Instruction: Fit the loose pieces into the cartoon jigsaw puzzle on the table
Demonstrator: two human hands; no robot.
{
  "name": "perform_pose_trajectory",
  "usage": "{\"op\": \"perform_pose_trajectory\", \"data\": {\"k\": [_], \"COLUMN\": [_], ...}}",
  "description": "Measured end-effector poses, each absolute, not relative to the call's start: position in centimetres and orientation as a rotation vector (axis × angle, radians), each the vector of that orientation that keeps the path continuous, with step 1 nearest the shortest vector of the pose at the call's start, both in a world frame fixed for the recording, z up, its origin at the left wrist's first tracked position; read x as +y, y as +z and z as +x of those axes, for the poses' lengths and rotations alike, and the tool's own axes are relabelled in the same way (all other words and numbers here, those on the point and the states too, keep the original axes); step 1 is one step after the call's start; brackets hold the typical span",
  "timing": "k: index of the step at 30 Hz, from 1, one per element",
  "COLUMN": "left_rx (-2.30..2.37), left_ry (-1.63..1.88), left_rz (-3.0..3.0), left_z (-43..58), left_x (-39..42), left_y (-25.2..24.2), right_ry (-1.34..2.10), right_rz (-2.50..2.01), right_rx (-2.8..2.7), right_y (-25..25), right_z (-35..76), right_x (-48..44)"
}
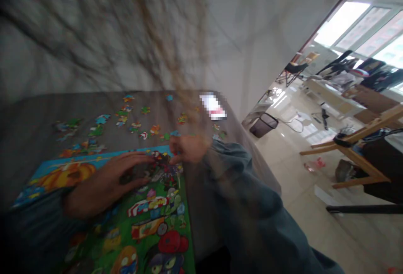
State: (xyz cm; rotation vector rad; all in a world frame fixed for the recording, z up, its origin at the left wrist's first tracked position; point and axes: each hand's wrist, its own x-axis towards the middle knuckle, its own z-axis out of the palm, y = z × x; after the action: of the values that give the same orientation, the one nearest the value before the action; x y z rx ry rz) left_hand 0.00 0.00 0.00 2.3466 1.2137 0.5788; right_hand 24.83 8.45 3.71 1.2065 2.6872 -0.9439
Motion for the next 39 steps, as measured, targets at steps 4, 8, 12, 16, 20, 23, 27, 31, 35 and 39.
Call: {"op": "perform_pose_trajectory", "data": {"k": [4,8,12,16,20,23,27,31,35,39], "left_rx": [1.324,1.348,1.330,1.318,1.267,1.165,1.064,1.017,0.973,0.933], "left_ry": [0.617,0.625,0.629,0.630,0.597,0.500,0.417,0.412,0.413,0.370], "left_rz": [2.431,2.511,2.539,2.565,2.654,2.726,2.803,2.838,2.838,2.859], "left_z": [-1.1,-1.4,-1.1,-1.2,-1.5,-1.4,-0.9,-0.4,-0.2,0.0], "left_x": [0.3,0.2,0.0,0.0,0.0,-0.2,-0.8,-1.5,-2.0,-2.4], "left_y": [-0.7,-0.8,-0.9,-1.1,-1.3,-1.2,-0.7,-0.4,-0.3,-0.3], "right_ry": [-0.928,-0.853,-0.760,-0.780,-0.815,-0.833,-0.851,-0.863,-0.882,-0.930], "right_rz": [1.078,0.769,0.631,0.617,0.612,0.579,0.509,0.508,0.487,0.423], "right_rx": [2.848,3.075,3.058,3.041,3.015,2.983,2.920,2.881,2.863,2.827], "right_y": [3.4,2.8,2.3,2.2,2.6,3.0,3.4,3.6,3.7,3.9], "right_z": [24.7,24.1,23.4,23.1,23.2,23.6,24.2,24.6,24.6,24.6], "right_x": [8.4,7.9,7.3,7.3,7.5,7.7,8.1,8.2,8.0,7.8]}}
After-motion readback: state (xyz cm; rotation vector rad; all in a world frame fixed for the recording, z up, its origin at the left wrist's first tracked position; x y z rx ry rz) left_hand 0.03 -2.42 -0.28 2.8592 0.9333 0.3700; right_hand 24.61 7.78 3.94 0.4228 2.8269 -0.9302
